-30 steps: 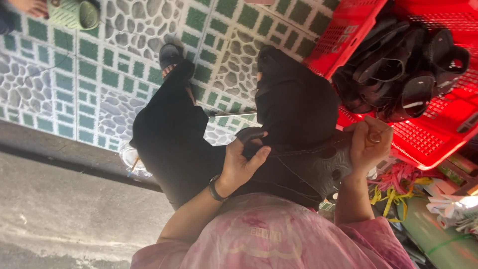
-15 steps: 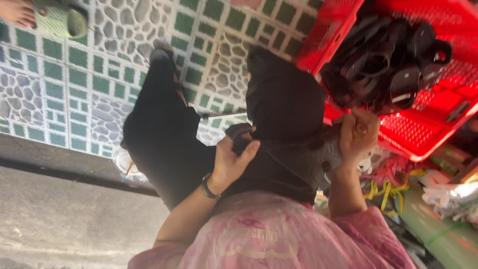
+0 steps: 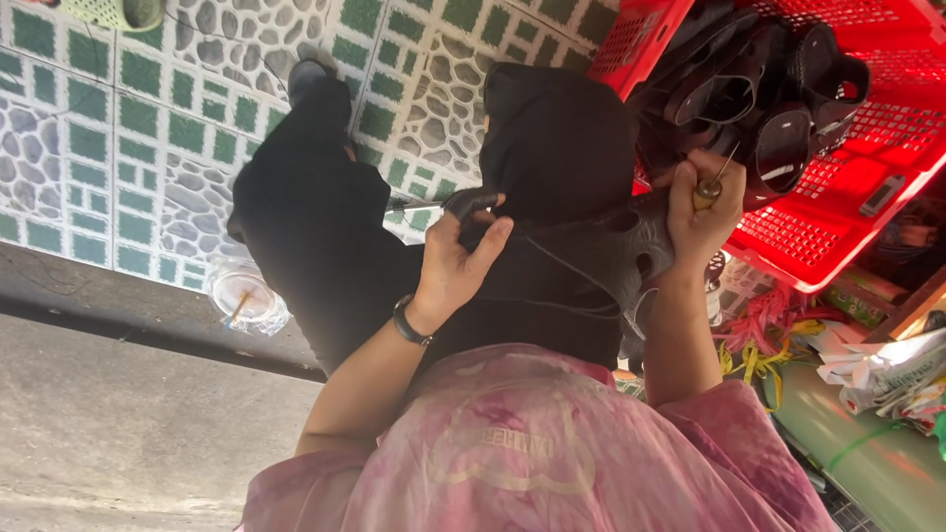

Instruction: The person sits on the floor and sews a black sandal using a needle and thread. They repeatedly push the needle through the sandal strap and pull the thread to stitch it. The person also briefly handles a plastic bag containing a small item before resuming the sewing task.

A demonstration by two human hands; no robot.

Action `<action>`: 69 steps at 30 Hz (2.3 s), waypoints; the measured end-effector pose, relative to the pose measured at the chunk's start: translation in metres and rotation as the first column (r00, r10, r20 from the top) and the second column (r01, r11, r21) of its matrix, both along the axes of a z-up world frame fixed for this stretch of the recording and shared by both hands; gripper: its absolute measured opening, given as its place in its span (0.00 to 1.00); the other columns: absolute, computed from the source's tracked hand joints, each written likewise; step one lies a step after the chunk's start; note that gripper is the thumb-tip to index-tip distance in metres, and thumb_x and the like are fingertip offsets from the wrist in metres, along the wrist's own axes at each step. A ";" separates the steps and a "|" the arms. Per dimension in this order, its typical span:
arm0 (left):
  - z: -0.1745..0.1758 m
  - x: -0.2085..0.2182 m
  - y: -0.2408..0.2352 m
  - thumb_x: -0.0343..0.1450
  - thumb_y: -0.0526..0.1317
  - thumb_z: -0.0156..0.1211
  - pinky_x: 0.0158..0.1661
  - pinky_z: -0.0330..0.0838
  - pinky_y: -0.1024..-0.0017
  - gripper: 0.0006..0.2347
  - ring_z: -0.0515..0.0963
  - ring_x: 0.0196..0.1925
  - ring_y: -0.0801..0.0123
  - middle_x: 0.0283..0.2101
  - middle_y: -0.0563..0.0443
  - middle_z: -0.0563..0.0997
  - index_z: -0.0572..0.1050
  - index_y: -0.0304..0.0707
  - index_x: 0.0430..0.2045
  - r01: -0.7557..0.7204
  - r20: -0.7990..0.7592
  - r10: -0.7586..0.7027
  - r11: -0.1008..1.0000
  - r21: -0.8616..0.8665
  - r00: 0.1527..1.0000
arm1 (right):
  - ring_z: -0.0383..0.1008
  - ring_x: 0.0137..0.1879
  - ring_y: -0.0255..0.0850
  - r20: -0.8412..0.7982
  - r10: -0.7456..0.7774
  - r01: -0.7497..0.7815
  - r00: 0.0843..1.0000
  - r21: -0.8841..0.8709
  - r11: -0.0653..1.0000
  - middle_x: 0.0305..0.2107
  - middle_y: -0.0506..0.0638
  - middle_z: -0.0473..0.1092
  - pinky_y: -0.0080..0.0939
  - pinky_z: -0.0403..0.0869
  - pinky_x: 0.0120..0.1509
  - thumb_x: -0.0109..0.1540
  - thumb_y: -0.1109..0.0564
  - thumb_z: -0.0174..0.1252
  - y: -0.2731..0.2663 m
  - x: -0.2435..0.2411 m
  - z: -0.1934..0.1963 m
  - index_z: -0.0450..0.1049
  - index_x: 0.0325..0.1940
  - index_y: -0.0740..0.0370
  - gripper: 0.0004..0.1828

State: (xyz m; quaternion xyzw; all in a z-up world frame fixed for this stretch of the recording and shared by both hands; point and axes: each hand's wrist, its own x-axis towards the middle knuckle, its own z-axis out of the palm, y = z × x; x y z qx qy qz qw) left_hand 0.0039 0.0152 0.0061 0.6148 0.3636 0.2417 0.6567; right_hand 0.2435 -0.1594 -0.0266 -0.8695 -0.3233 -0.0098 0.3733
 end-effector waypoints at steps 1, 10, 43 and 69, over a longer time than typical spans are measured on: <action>-0.001 0.001 -0.003 0.74 0.44 0.62 0.32 0.77 0.69 0.12 0.81 0.29 0.69 0.26 0.46 0.80 0.78 0.36 0.46 -0.004 0.023 0.004 1.000 0.001 1.000 | 0.68 0.28 0.45 -0.002 0.012 -0.012 1.000 0.018 1.000 0.23 0.54 0.71 0.43 0.70 0.38 0.68 0.61 0.65 -0.001 0.002 0.001 0.77 0.48 0.61 0.05; -0.015 0.004 -0.020 0.74 0.45 0.63 0.29 0.76 0.68 0.13 0.81 0.27 0.64 0.25 0.42 0.80 0.79 0.34 0.44 -0.044 0.080 0.043 0.999 0.019 0.996 | 0.72 0.27 0.46 0.076 0.002 -0.003 0.997 0.011 1.000 0.20 0.52 0.72 0.41 0.70 0.36 0.67 0.59 0.65 -0.016 0.014 -0.003 0.77 0.46 0.59 0.05; -0.012 -0.008 -0.021 0.74 0.46 0.62 0.41 0.79 0.63 0.12 0.84 0.41 0.61 0.35 0.40 0.84 0.80 0.37 0.42 -0.002 0.035 0.004 0.999 -0.051 0.999 | 0.76 0.27 0.43 -0.025 -0.004 0.006 1.000 0.079 0.997 0.19 0.50 0.74 0.38 0.73 0.37 0.66 0.68 0.62 -0.001 -0.004 0.028 0.75 0.46 0.59 0.08; 0.062 -0.036 -0.018 0.76 0.43 0.57 0.42 0.77 0.67 0.11 0.81 0.39 0.69 0.37 0.42 0.84 0.79 0.36 0.46 0.115 0.122 -0.103 0.988 -0.100 0.987 | 0.77 0.30 0.47 0.053 0.056 -0.058 0.997 0.050 0.997 0.23 0.54 0.75 0.41 0.75 0.40 0.70 0.69 0.63 -0.017 -0.027 0.091 0.76 0.49 0.67 0.05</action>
